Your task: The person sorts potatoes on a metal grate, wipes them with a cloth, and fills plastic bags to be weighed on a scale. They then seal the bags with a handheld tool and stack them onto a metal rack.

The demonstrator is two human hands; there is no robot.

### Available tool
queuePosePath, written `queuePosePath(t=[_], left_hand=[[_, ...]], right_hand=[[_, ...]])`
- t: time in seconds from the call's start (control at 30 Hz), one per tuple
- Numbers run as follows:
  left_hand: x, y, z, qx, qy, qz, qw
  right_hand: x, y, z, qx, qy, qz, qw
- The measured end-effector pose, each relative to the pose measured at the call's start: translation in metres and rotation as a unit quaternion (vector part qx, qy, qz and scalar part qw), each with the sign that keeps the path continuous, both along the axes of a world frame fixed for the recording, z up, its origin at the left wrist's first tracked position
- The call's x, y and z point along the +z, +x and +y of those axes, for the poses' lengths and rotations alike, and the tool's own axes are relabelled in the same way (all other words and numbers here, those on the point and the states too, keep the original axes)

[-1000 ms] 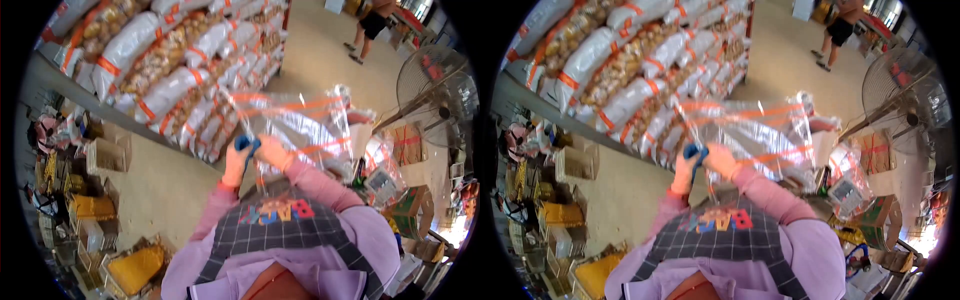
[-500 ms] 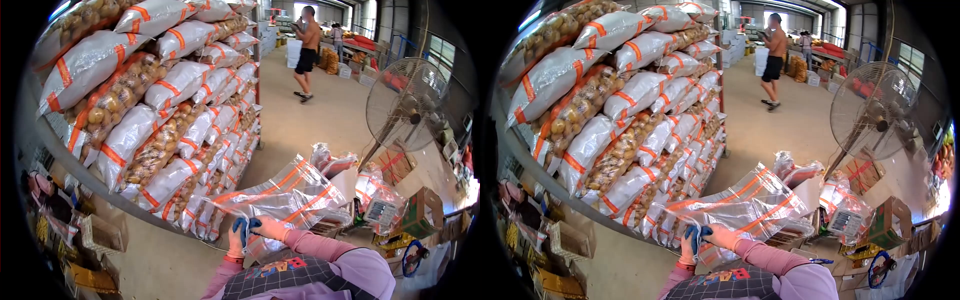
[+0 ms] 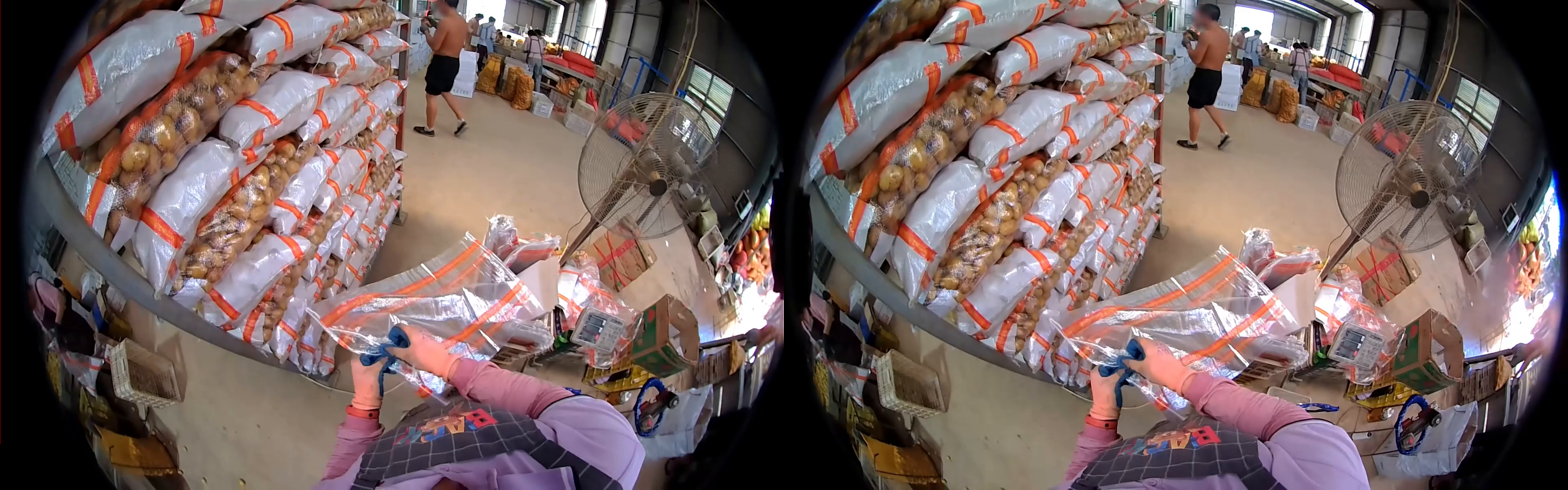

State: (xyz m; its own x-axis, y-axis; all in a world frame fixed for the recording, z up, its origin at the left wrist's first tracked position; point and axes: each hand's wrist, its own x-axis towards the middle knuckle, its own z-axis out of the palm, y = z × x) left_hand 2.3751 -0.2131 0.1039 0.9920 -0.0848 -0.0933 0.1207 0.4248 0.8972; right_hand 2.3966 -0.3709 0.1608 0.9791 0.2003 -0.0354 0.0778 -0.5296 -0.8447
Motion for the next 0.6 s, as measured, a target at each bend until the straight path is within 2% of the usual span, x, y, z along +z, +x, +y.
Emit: queuePosePath(t=[0.07, 0.1, 0.13, 0.17, 0.2, 0.23, 0.27, 0.3, 0.33, 0.37, 0.4, 0.43, 0.47, 0.5, 0.53, 0.6], left_hand=[[-0.003, -0.01, 0.006, 0.052, 0.081, -0.03, 0.995], [0.003, -0.017, 0.005, 0.147, -0.029, -0.006, 0.989], [-0.003, -0.024, 0.021, 0.17, -0.104, 0.061, 0.978], [0.03, -0.041, 0.031, 0.195, -0.206, 0.066, 0.957], [0.005, -0.042, 0.056, 0.23, -0.133, 0.038, 0.963], [-0.036, -0.048, 0.097, 0.255, 0.114, -0.011, 0.96], [-0.064, -0.064, 0.139, 0.27, 0.409, -0.045, 0.87], [-0.081, -0.085, 0.183, 0.266, 0.599, -0.037, 0.755], [-0.094, -0.11, 0.225, 0.254, 0.739, -0.029, 0.623], [-0.077, -0.143, 0.239, 0.298, 0.741, -0.023, 0.602], [-0.048, -0.178, 0.239, 0.32, 0.765, -0.056, 0.555], [-0.02, -0.207, 0.24, 0.324, 0.807, -0.104, 0.482], [0.006, -0.225, 0.237, 0.315, 0.852, -0.165, 0.385], [0.028, -0.23, 0.224, 0.448, 0.539, -0.099, 0.706], [0.052, -0.229, 0.203, 0.487, 0.107, -0.004, 0.867], [0.07, -0.203, 0.166, 0.425, 0.199, 0.061, 0.881]], right_hand=[[0.005, 0.006, 0.007, 0.022, -0.009, 0.002, 1.0], [-0.001, 0.01, 0.011, 0.045, 0.006, -0.022, 0.999], [-0.003, 0.013, 0.016, 0.068, 0.023, -0.043, 0.997], [0.006, 0.018, 0.022, 0.074, 0.023, -0.015, 0.997], [0.014, 0.023, 0.031, 0.08, 0.025, 0.015, 0.996], [0.012, 0.024, 0.043, 0.104, 0.069, 0.007, 0.992], [0.009, 0.024, 0.057, 0.126, 0.115, -0.002, 0.985], [0.014, 0.018, 0.073, 0.218, 0.104, 0.01, 0.97], [0.022, 0.01, 0.088, 0.308, 0.095, 0.019, 0.947], [0.024, -0.006, 0.102, 0.365, 0.104, 0.001, 0.925], [0.023, -0.024, 0.112, 0.42, 0.115, -0.018, 0.9], [0.024, -0.033, 0.114, 0.417, 0.129, -0.014, 0.9], [0.024, -0.041, 0.114, 0.433, 0.139, 0.022, 0.89], [0.023, -0.046, 0.112, 0.45, 0.149, 0.058, 0.879], [0.016, -0.042, 0.102, 0.423, 0.173, 0.068, 0.887], [-0.029, -0.016, 0.079, 0.37, 0.22, 0.068, 0.9]])
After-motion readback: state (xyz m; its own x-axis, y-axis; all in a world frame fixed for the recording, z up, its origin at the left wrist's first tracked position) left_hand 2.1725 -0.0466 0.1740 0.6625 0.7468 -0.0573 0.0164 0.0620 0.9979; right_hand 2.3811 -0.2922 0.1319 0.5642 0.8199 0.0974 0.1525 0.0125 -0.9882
